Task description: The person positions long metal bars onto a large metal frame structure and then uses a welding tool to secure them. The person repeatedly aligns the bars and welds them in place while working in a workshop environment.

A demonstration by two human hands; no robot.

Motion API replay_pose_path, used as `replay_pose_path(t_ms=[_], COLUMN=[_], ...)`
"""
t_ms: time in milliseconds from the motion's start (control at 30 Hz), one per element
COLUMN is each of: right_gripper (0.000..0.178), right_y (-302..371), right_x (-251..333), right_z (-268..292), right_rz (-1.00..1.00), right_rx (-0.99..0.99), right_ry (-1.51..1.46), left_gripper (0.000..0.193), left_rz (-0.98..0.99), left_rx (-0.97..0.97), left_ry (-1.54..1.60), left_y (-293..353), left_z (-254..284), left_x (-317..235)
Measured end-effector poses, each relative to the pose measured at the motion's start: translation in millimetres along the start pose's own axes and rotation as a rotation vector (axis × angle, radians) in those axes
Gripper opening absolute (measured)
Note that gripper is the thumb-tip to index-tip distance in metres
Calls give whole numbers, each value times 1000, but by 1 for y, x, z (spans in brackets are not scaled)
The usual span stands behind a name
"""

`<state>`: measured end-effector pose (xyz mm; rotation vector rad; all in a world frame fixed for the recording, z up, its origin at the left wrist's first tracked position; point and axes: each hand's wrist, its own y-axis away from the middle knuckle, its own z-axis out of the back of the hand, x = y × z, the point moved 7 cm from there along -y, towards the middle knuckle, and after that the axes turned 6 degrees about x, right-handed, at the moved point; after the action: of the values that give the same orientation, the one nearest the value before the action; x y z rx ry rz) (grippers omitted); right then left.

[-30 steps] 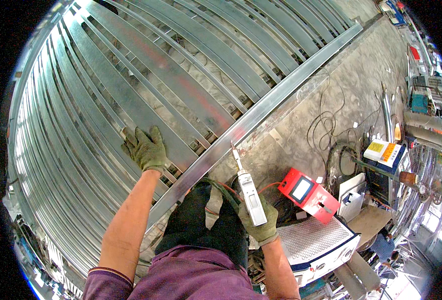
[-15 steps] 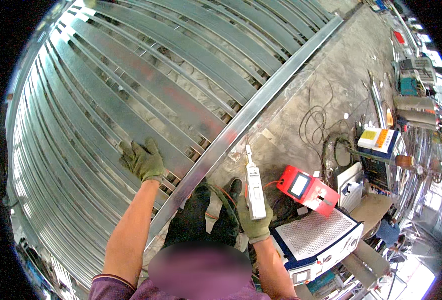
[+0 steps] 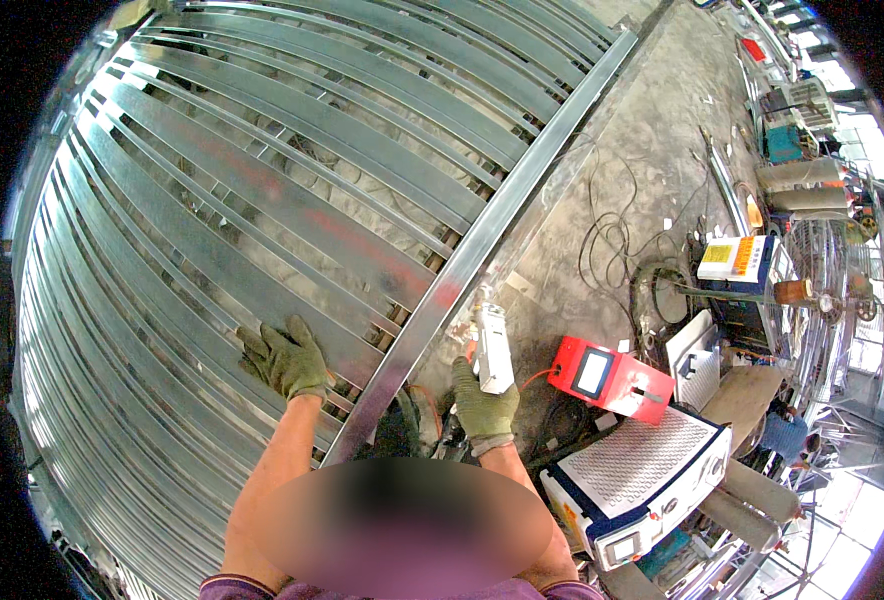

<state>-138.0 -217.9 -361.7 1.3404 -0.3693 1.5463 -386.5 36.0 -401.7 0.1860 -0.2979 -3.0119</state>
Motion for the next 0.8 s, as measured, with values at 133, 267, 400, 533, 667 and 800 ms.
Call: replay_pose_path(t_ms=[133,267,400,533,667,800], right_gripper=[37,35,28,30,34,37], right_y=[-3,-10,-8,-15,-11,-3], right_x=[3,10,21,4,-4,-27], right_z=[-9,-7,-11,-12,-3,19], right_rz=[41,31,129,-16,7,-17], right_rx=[-27,-49,-43,-32,2,43], right_ry=[2,63,21,12,33,-196], left_gripper=[75,75,77,79,80,79], left_rz=[-16,-18,-11,-7,0,-28], left_rx=[-72,-84,-28,-28,-8,-59], left_ry=[-27,-54,-34,-25,-32,11], left_y=[1,2,0,0,-1,0], left_z=[-1,-1,-5,-5,-6,-7], left_x=[3,1,4,3,4,4])
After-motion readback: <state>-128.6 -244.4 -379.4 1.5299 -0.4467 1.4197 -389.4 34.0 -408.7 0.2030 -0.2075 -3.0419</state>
